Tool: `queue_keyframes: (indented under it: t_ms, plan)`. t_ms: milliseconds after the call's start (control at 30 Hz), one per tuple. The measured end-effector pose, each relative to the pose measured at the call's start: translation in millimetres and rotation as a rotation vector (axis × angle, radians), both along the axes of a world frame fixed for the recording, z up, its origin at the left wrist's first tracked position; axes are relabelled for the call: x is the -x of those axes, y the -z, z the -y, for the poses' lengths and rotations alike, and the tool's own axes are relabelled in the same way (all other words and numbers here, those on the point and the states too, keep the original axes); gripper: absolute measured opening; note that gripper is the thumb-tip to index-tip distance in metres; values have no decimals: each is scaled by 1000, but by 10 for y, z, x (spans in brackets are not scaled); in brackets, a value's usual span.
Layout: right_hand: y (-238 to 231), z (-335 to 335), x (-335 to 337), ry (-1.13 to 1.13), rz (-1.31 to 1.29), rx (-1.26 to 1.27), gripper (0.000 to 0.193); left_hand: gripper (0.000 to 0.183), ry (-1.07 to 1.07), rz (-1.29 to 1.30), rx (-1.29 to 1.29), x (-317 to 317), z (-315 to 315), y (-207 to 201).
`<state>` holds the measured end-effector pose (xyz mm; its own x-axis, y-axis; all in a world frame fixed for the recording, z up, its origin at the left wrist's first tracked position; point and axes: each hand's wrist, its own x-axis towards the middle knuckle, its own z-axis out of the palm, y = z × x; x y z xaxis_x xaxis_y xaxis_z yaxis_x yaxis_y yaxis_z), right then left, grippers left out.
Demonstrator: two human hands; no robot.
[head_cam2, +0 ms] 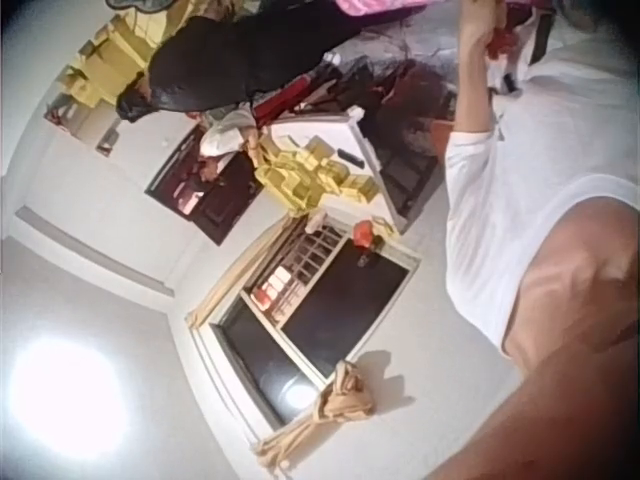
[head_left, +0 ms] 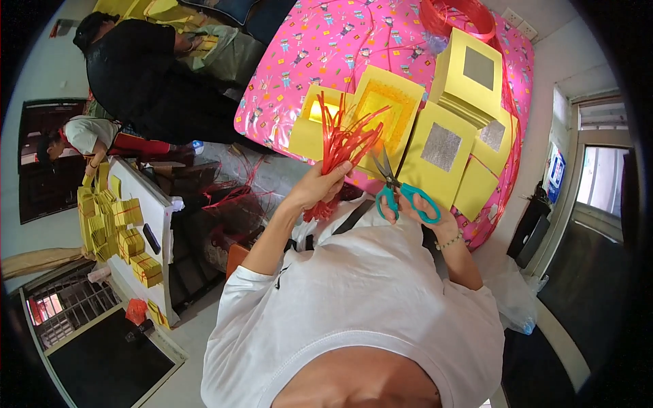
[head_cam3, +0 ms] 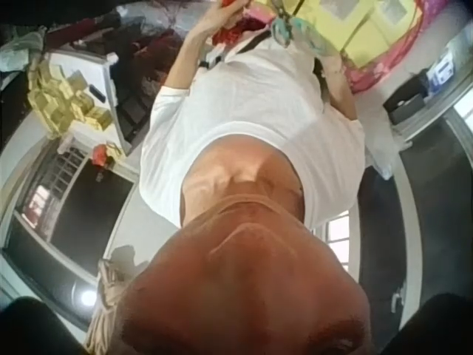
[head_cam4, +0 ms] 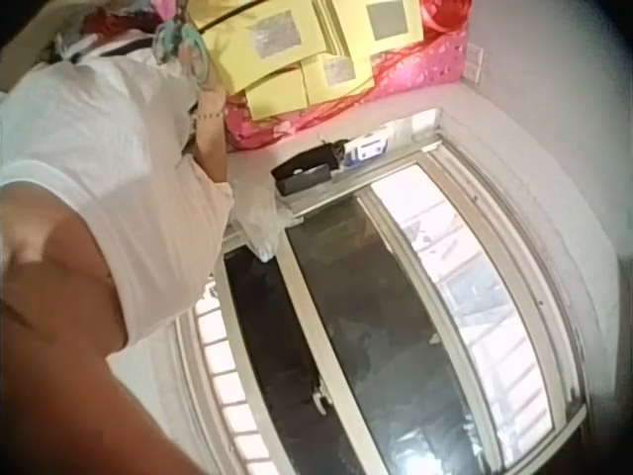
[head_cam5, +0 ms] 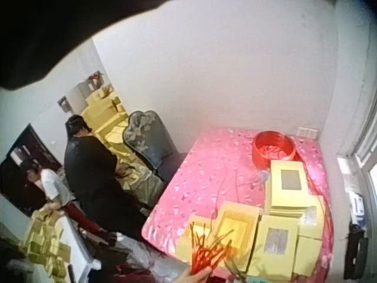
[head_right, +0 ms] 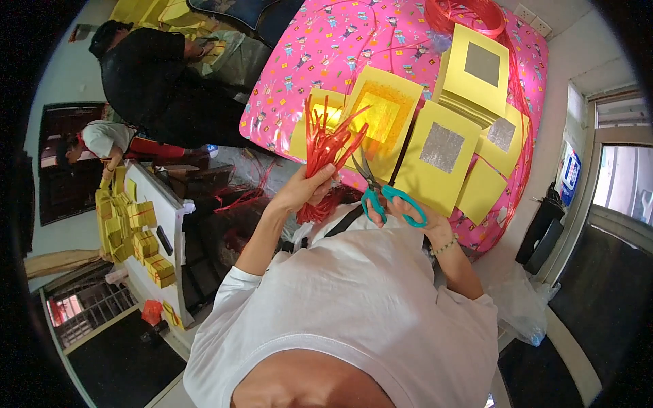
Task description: Cutting red plastic ribbons with scissors.
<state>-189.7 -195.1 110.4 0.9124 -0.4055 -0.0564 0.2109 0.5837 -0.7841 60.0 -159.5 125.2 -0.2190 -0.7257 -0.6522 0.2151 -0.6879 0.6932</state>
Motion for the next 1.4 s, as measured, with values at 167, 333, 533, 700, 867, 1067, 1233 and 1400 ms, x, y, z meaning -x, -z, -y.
queue_keyframes:
  t_ms: [167, 333, 533, 700, 867, 1067, 1233, 1400]
  plan:
    - [-11, 45, -90, 51, 13, -50, 72, 28, 54, 37, 25, 36, -15, -2]
    - [32, 56, -48, 165, -39, -170, 65, 29, 74, 112, 59, 68, -39, 16]
    - [68, 45, 78, 183, -90, -148, 65, 28, 70, 23, 7, 14, -19, 56]
    - [40, 21, 55, -18, 7, -51, 65, 28, 39, -54, -32, 5, 1, 50]
    - [36, 20, -42, -28, -73, -65, 63, 30, 73, 22, -4, 75, 17, 8]
    - [11, 62, -57, 34, -166, -49, 60, 28, 115, 103, 15, 145, -7, -30]
    - [10, 56, 11, 108, -203, -34, 61, 33, 83, 105, 38, 103, 18, 31]
    - [-28, -7, 72, 16, 107, -90, 69, 38, 40, 442, 403, 100, 60, 136]
